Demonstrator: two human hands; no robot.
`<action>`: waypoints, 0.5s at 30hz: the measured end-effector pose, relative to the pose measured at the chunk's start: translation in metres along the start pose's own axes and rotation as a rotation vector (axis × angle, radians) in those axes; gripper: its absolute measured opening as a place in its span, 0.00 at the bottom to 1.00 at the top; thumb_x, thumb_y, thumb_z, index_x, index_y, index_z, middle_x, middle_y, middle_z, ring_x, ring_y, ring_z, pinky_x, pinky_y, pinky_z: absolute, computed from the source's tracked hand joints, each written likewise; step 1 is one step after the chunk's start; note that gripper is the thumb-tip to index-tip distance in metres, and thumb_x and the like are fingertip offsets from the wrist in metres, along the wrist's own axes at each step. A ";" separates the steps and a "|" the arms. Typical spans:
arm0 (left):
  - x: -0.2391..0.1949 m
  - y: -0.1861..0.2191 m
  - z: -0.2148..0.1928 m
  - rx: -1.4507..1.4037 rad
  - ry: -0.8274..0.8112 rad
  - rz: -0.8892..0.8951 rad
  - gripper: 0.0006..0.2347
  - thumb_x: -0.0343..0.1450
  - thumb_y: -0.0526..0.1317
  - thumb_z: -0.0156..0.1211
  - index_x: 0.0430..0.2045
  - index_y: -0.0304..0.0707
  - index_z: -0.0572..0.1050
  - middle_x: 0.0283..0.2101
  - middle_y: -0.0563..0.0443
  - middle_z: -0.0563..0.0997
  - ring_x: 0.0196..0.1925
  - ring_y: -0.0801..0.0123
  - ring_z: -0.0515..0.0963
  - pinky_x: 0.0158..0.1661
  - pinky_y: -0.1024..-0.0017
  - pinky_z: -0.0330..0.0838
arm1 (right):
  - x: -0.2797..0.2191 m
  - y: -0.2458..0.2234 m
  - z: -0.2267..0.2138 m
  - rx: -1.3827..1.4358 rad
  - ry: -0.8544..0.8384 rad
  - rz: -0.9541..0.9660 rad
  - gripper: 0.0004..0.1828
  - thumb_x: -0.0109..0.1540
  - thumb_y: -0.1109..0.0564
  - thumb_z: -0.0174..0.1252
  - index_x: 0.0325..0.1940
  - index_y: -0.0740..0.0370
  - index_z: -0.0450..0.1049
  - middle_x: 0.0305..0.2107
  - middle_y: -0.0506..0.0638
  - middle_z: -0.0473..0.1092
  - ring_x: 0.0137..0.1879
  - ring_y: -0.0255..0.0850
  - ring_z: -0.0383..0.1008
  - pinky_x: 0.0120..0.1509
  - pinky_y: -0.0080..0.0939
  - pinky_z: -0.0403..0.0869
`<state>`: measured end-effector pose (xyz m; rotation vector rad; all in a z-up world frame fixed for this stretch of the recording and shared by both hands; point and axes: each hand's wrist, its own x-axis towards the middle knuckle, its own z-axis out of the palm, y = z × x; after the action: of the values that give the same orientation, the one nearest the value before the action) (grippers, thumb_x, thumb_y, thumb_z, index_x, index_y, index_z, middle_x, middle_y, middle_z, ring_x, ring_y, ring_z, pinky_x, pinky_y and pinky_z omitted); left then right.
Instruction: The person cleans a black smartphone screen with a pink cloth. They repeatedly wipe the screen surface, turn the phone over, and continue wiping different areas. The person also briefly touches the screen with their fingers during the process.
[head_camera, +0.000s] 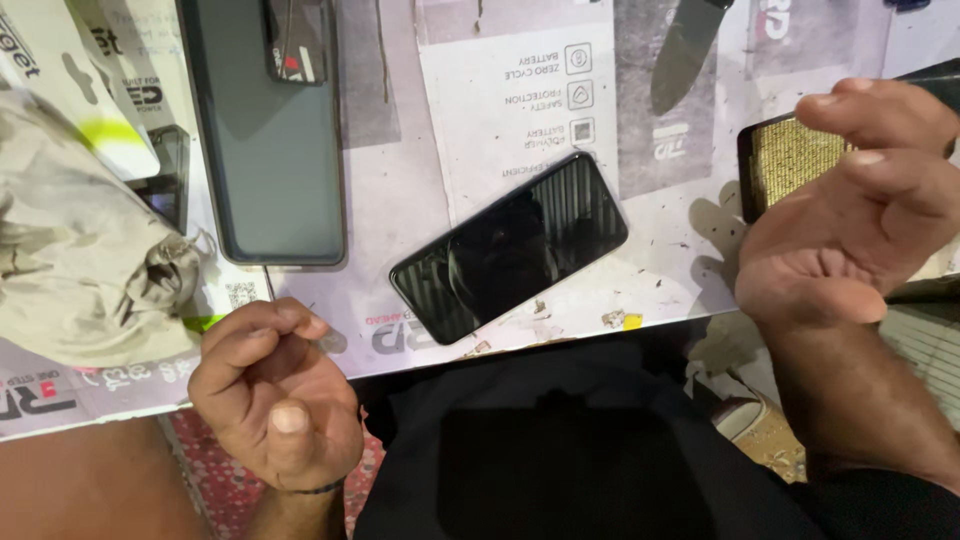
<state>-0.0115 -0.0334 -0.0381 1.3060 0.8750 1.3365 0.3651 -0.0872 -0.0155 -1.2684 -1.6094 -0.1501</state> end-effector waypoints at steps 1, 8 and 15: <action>0.000 0.000 0.000 0.000 0.005 -0.002 0.18 0.79 0.49 0.57 0.52 0.31 0.67 0.50 0.39 0.72 0.45 0.66 0.73 0.46 0.70 0.73 | 0.002 0.000 0.001 0.006 0.003 0.009 0.36 0.69 0.25 0.31 0.51 0.62 0.60 0.44 0.63 0.71 0.57 0.50 0.67 0.66 0.52 0.66; -0.002 0.002 -0.001 0.001 0.031 -0.028 0.19 0.79 0.48 0.58 0.55 0.32 0.67 0.51 0.38 0.72 0.45 0.66 0.73 0.46 0.69 0.73 | 0.025 -0.010 0.012 0.003 0.024 0.040 0.36 0.70 0.25 0.31 0.50 0.62 0.60 0.43 0.62 0.72 0.55 0.48 0.68 0.64 0.51 0.67; -0.001 0.000 0.002 0.000 0.023 0.011 0.18 0.79 0.48 0.57 0.53 0.31 0.67 0.50 0.38 0.72 0.44 0.66 0.74 0.48 0.69 0.74 | 0.051 -0.025 0.022 0.015 0.009 0.070 0.36 0.70 0.25 0.31 0.49 0.61 0.59 0.43 0.62 0.72 0.55 0.46 0.67 0.64 0.50 0.68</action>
<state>-0.0099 -0.0341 -0.0384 1.2997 0.8845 1.3626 0.3371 -0.0516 0.0246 -1.3085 -1.5539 -0.0995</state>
